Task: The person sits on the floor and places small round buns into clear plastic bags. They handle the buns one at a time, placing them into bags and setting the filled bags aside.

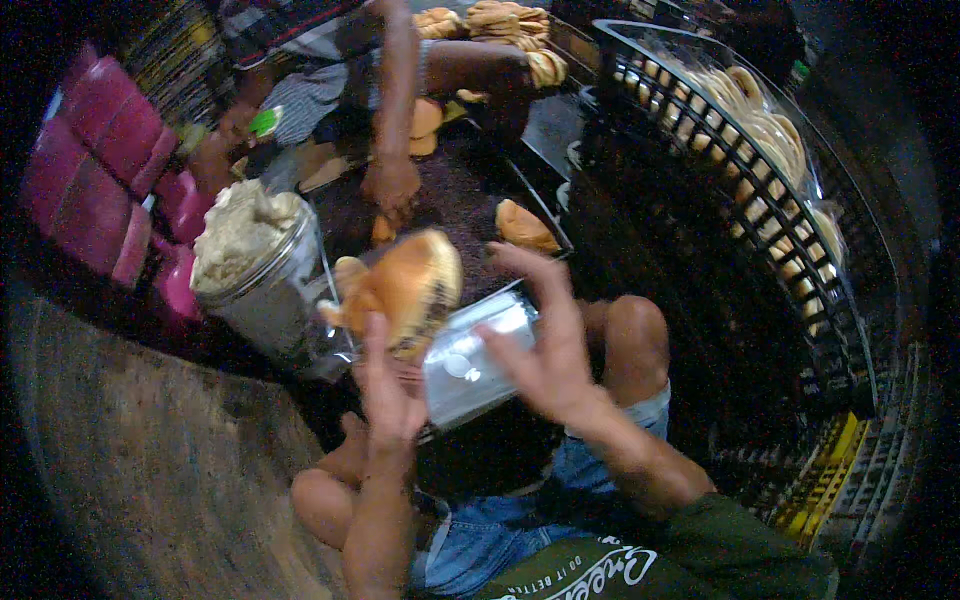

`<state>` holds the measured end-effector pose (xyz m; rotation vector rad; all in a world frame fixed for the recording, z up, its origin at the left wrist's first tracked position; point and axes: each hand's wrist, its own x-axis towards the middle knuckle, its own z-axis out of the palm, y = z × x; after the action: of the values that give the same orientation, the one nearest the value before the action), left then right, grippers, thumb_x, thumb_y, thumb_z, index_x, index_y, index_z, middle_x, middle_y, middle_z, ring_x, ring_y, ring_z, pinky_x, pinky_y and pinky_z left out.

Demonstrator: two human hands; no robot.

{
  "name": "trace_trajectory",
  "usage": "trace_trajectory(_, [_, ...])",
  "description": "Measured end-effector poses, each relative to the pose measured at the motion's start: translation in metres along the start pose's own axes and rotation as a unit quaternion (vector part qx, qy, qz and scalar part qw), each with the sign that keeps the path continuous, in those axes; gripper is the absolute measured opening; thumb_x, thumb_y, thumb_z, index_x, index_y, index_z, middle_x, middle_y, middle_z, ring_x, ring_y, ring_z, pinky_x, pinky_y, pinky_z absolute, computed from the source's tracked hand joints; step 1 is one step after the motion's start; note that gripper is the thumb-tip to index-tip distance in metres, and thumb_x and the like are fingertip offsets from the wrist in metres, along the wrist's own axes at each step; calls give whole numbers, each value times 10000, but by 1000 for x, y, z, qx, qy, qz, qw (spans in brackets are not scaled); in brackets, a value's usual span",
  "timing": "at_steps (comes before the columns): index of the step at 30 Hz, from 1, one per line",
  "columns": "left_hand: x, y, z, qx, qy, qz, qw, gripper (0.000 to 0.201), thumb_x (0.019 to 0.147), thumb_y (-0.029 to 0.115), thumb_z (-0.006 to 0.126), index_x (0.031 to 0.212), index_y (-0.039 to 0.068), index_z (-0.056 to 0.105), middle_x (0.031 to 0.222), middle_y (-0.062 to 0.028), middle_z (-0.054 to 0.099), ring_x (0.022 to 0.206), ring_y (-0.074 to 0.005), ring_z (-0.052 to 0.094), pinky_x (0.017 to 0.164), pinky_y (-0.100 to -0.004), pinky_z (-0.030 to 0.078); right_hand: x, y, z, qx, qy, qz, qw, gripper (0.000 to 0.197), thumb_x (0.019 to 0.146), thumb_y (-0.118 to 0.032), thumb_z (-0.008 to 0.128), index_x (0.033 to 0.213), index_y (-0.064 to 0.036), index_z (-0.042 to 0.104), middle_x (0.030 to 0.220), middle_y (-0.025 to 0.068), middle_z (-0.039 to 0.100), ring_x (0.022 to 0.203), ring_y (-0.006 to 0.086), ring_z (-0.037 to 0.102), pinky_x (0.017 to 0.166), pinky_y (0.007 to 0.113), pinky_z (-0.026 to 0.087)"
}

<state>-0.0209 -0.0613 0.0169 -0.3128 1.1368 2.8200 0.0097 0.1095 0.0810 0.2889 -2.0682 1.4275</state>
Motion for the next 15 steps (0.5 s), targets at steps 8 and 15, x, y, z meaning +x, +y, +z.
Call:
trace_trajectory(8, [10, -12, -6, 0, -31, -46, 998, 610, 980, 492, 471, 1441, 102, 382, 1400, -79, 495, 1251, -242, 506, 1072, -402, 406, 11, -35, -13, -254, -88, -210, 940, 451, 766, -223, 718, 1183, -128, 573, 1334, 179, 494, 1333, 425, 372, 1110, 620, 248])
trace_trajectory(15, [25, -41, 1, 272, -98, -24, 957, 613, 922, 561, 523, 1241, 39, 573, 1080, -198, 662, 892, -245, 674, 775, -413, 536, 50, -2, -82, -406, -225, 65, 883, 470, 706, -208, 768, 1094, -55, 554, 826, 181, 680, 772, 400, 670, 830, 494, 511])
